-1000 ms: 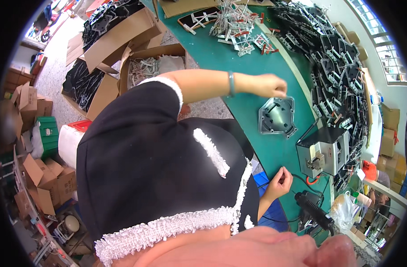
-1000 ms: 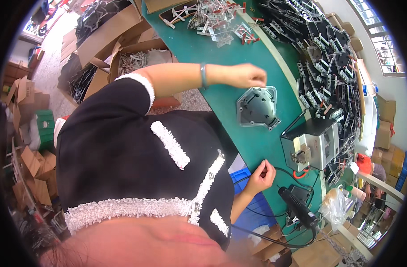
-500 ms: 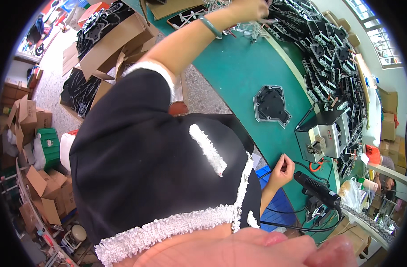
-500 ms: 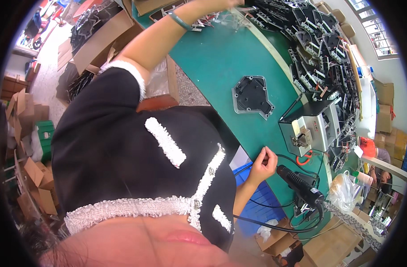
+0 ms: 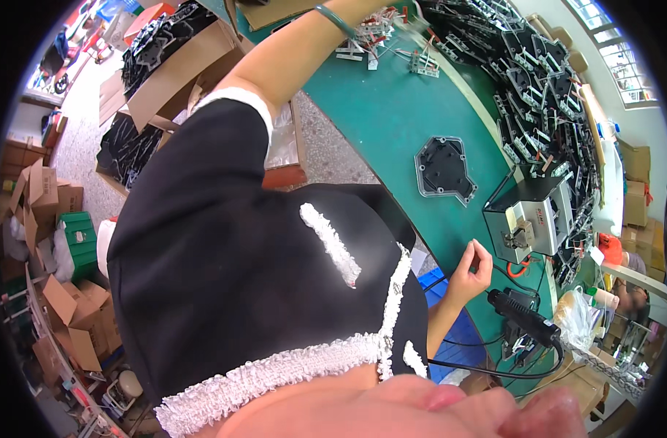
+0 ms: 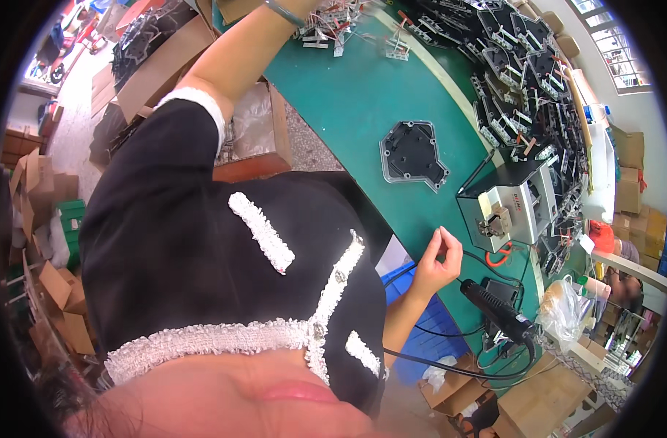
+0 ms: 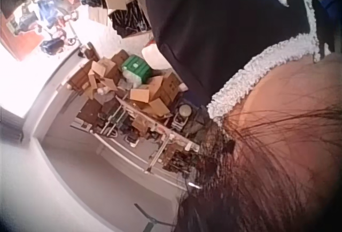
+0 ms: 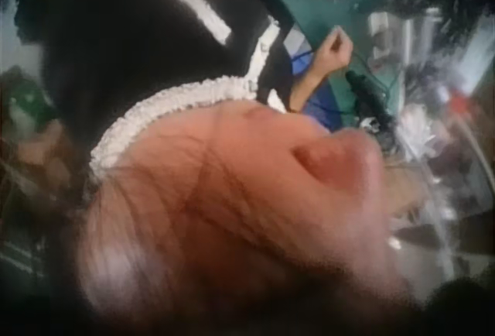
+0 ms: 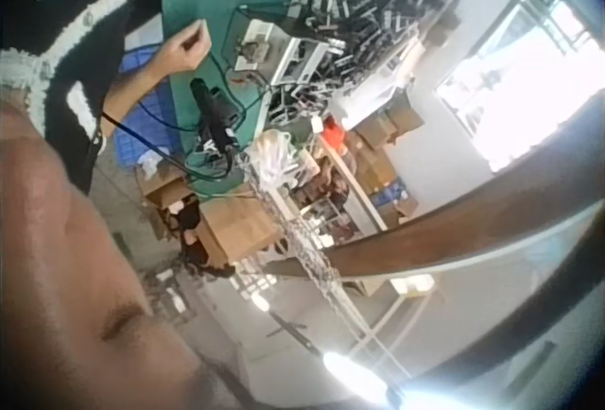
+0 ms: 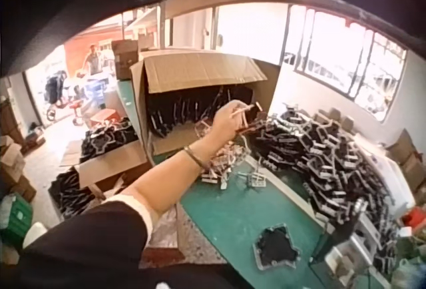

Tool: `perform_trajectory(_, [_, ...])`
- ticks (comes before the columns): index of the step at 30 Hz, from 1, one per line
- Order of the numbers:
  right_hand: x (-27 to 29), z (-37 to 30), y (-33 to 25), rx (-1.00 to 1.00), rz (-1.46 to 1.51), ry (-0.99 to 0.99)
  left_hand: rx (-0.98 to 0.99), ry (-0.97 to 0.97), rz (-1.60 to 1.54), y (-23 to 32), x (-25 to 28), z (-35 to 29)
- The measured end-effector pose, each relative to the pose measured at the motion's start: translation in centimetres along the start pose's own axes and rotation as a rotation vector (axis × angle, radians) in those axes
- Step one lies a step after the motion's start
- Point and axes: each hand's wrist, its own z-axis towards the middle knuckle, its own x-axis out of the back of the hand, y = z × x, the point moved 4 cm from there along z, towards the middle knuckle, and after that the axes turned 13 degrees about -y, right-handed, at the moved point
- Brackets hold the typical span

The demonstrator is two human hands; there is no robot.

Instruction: Assembling small electronic components at a manual workstation, specifically attaching parts and using a power screwdriver.

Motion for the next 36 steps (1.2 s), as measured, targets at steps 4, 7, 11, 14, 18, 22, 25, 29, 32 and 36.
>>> perform_trajectory(4, [-0.7,1.7,0.0,-0.031,0.094,-0.008,0.417,-0.224,-0.142,0.6,-3.6,-0.9])
perform_trajectory(7, [-0.9,5.5,-4.2,0.218,0.162,-0.028,0.435,-0.311,-0.374,7.2,-6.7,-3.5])
perform_trajectory(11, [-3.2,10.8,-9.9,0.306,0.308,-0.144,0.438,-0.422,-0.389,5.1,-13.4,-6.5])
perform_trajectory(14, [-6.3,12.3,-10.6,0.120,0.417,-0.258,0.464,-0.363,-0.465,6.2,-14.8,-8.2])
perform_trajectory(18, [-8.2,12.3,-7.4,-0.108,0.748,-0.254,0.601,-0.414,-0.612,7.0,-15.0,-10.7])
perform_trajectory(22, [-6.4,12.2,-5.8,-0.072,0.970,-0.073,0.516,-0.179,-0.385,4.0,-15.7,-15.0])
perform_trajectory(25, [-5.6,12.4,-4.0,-0.041,0.893,-0.011,0.158,-0.133,-0.015,8.1,-14.1,-17.5])
perform_trajectory(29, [-4.1,12.6,-3.8,0.015,0.862,0.093,-0.198,-0.116,0.336,11.7,-13.9,-17.5])
perform_trajectory(32, [-3.8,12.5,-3.9,0.024,0.924,0.170,-0.248,-0.210,0.510,12.4,-13.8,-17.0])
perform_trajectory(36, [-3.4,12.7,-4.1,-0.011,0.963,0.207,-0.181,-0.346,0.285,11.9,-14.3,-17.9])
